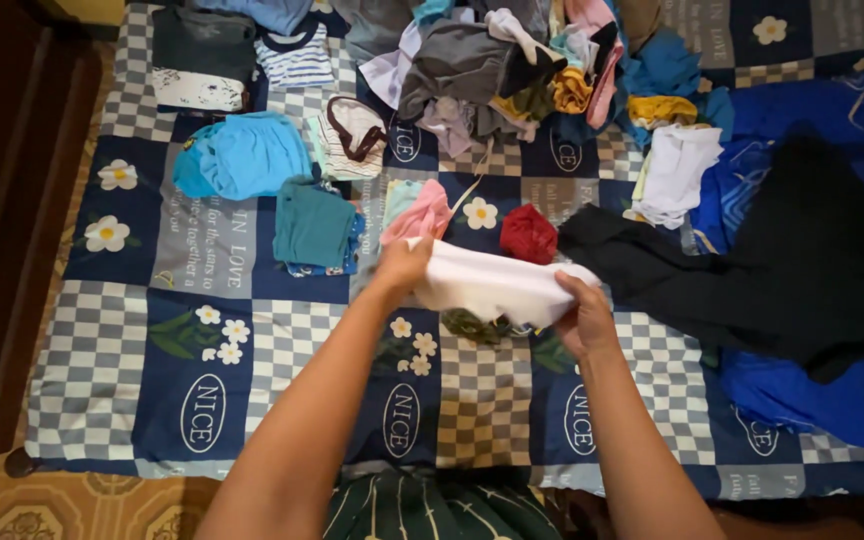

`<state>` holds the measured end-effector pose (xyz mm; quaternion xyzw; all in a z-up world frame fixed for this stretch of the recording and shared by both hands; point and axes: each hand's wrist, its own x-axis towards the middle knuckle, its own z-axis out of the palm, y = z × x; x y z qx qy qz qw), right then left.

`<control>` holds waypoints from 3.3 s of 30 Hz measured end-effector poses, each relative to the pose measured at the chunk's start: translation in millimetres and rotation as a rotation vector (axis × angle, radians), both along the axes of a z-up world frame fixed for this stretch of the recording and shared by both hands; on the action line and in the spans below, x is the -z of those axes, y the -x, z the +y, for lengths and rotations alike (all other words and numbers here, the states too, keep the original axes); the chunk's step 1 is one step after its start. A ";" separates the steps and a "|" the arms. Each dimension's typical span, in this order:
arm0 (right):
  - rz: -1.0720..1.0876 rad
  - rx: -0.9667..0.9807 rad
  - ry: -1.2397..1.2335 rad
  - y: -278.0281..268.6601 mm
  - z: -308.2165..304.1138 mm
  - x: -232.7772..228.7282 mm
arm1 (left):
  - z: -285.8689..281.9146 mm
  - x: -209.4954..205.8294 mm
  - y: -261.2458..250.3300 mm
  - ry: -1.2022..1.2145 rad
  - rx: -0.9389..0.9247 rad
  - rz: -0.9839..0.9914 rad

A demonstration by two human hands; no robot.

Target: Folding various items of laundry including shirts and underwear on a bed.

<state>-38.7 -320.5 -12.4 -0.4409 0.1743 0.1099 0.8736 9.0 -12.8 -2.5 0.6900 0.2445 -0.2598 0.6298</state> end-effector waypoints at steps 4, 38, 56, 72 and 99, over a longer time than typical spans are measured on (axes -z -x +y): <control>-0.003 0.054 0.106 -2.6 9.9 -15.0 | -1.2 14.9 -10.8 -0.519 -0.067 -0.226; -0.235 -0.438 1.226 -7.6 64.6 -91.4 | -35.9 -47.9 13.2 -0.231 0.980 -0.548; -0.277 -0.451 0.749 -16.1 -62.6 -56.2 | -169.7 -59.8 -15.7 -0.441 0.577 -0.941; -0.216 -0.534 1.466 -197.4 -266.8 -10.7 | -383.2 31.8 -215.3 -0.784 0.964 -0.505; -0.363 -0.234 1.628 -304.8 -380.2 236.7 | -518.5 263.6 -279.1 -0.483 0.865 -0.826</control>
